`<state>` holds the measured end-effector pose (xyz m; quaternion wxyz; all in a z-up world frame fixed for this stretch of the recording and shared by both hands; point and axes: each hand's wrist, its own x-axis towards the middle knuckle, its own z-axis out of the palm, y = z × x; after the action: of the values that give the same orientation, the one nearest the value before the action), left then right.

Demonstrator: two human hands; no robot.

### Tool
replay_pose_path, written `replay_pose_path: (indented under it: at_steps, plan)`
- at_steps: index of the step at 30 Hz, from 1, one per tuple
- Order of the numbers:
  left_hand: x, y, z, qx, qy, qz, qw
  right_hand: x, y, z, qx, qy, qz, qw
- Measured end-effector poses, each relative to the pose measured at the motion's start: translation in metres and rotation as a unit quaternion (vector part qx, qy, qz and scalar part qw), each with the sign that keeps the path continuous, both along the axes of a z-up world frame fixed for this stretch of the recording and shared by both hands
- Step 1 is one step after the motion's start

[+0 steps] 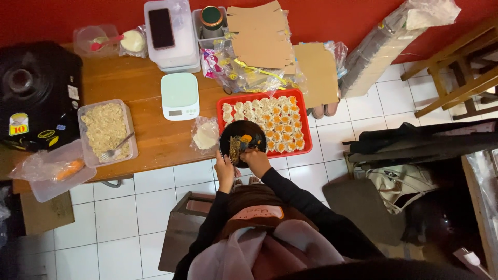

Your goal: The person grates a small orange vegetable over a black bowl using a handheld grater. The grated material accumulates in the bowl while the person holds the grater with one hand and rubs the vegetable with the other. A red tray of prepared dumplings sits nearby on the table.

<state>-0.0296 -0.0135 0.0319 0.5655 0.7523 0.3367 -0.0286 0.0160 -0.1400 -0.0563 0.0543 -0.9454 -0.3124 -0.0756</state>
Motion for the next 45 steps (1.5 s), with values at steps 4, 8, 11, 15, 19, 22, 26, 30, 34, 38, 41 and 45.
replay_pose_path:
  at_steps: [4,8,11,15,19,22,26,30,34,38,41,45]
  plan:
    - [0.000,0.003,-0.015,-0.019,-0.009,-0.004,1.000,0.003,0.000,0.002,-0.024,-0.004,0.015,1.000]
    - [0.003,0.001,0.003,-0.009,-0.007,-0.004,1.000,0.004,0.004,0.016,-0.020,-0.002,0.005,1.000]
    - [0.006,0.004,0.015,-0.012,-0.004,-0.006,1.000,0.007,0.003,0.009,-0.016,0.002,0.007,1.000]
    - [0.007,0.011,-0.003,-0.055,-0.039,0.004,0.998,0.011,0.003,0.007,0.014,0.018,0.016,1.000]
    - [0.008,0.015,-0.010,-0.061,-0.041,0.011,0.997,0.018,0.005,0.007,0.006,0.008,0.002,1.000]
    - [0.009,0.019,-0.022,-0.062,-0.061,0.011,0.996,0.022,0.006,-0.006,0.000,0.010,0.020,1.000]
    - [0.006,0.023,-0.015,-0.035,-0.063,0.008,0.997,0.020,0.010,-0.011,0.021,0.056,0.036,0.998]
    - [0.009,0.035,-0.025,-0.052,-0.061,0.018,0.997,0.029,0.012,0.039,0.159,0.138,0.002,0.978]
    - [0.012,0.047,-0.029,-0.030,-0.049,0.032,0.998,0.041,0.000,0.078,0.384,0.263,-0.055,0.883]
    - [0.009,0.058,-0.008,-0.026,-0.027,0.056,0.998,0.053,-0.021,0.095,0.515,0.316,-0.171,0.778]
    - [0.008,0.056,0.026,0.009,0.011,0.066,0.998,0.060,-0.032,0.107,0.598,0.363,-0.251,0.670]
    - [0.007,0.048,0.072,0.043,0.029,0.080,0.995,0.071,-0.045,0.094,0.622,0.346,-0.319,0.626]
